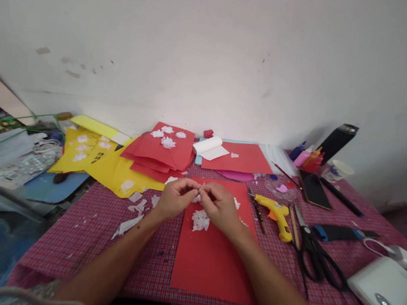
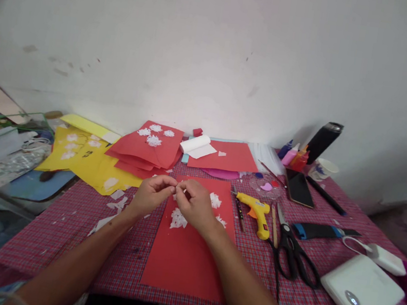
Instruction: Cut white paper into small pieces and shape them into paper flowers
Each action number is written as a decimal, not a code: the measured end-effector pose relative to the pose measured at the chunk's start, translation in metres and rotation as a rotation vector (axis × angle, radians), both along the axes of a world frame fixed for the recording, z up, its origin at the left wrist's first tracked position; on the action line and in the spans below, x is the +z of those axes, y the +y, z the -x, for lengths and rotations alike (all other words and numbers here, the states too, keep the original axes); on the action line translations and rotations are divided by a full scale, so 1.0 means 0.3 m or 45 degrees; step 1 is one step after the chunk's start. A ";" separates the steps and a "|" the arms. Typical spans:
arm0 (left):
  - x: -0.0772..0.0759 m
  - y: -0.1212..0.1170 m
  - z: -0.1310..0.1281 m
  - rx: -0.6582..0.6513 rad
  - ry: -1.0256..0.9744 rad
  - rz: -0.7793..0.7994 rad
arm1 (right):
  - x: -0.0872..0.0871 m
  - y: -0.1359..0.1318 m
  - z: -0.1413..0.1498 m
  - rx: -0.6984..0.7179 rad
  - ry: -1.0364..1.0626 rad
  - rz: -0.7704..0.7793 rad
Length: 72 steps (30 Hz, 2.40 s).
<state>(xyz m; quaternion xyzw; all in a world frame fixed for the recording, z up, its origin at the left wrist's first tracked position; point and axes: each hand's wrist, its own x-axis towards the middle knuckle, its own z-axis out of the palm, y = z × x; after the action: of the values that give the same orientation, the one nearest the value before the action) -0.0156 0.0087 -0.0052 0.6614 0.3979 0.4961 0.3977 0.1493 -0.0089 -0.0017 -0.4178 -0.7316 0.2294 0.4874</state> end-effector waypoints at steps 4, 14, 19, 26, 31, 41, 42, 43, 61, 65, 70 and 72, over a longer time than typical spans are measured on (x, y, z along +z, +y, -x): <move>0.008 -0.002 0.004 -0.011 0.030 -0.013 | -0.001 0.001 -0.002 0.019 -0.030 -0.047; 0.007 0.000 0.012 -0.009 0.054 -0.064 | -0.001 0.003 -0.007 0.058 0.007 0.051; 0.006 0.000 0.012 -0.004 0.061 -0.086 | -0.006 0.006 -0.005 0.068 0.087 0.104; 0.004 0.001 0.010 0.001 0.077 -0.123 | -0.010 0.007 -0.006 0.102 0.219 0.285; 0.015 -0.004 0.006 -0.019 0.076 -0.120 | -0.004 0.005 -0.006 0.122 0.279 0.354; 0.017 0.001 0.010 -0.069 0.030 -0.038 | 0.003 0.009 -0.009 0.138 0.327 0.407; 0.015 0.002 0.011 -0.081 0.013 -0.019 | 0.003 0.010 -0.009 0.143 0.336 0.413; 0.013 0.004 0.011 -0.096 -0.012 0.000 | 0.003 0.010 -0.009 0.148 0.342 0.419; 0.012 0.000 0.008 -0.058 0.124 -0.171 | -0.007 0.016 -0.010 0.265 0.565 0.515; 0.020 -0.005 0.006 -0.053 0.146 -0.226 | -0.009 0.021 -0.012 0.262 0.598 0.555; 0.022 -0.005 0.007 -0.050 0.135 -0.214 | -0.009 0.024 -0.013 0.318 0.646 0.578; 0.022 -0.005 0.007 -0.050 0.135 -0.221 | -0.011 0.027 -0.016 0.324 0.668 0.597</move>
<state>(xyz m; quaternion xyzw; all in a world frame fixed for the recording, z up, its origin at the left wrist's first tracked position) -0.0178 0.0072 0.0014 0.7264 0.3608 0.4849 0.3272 0.1542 -0.0009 -0.0050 -0.3506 -0.5555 0.5488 0.5171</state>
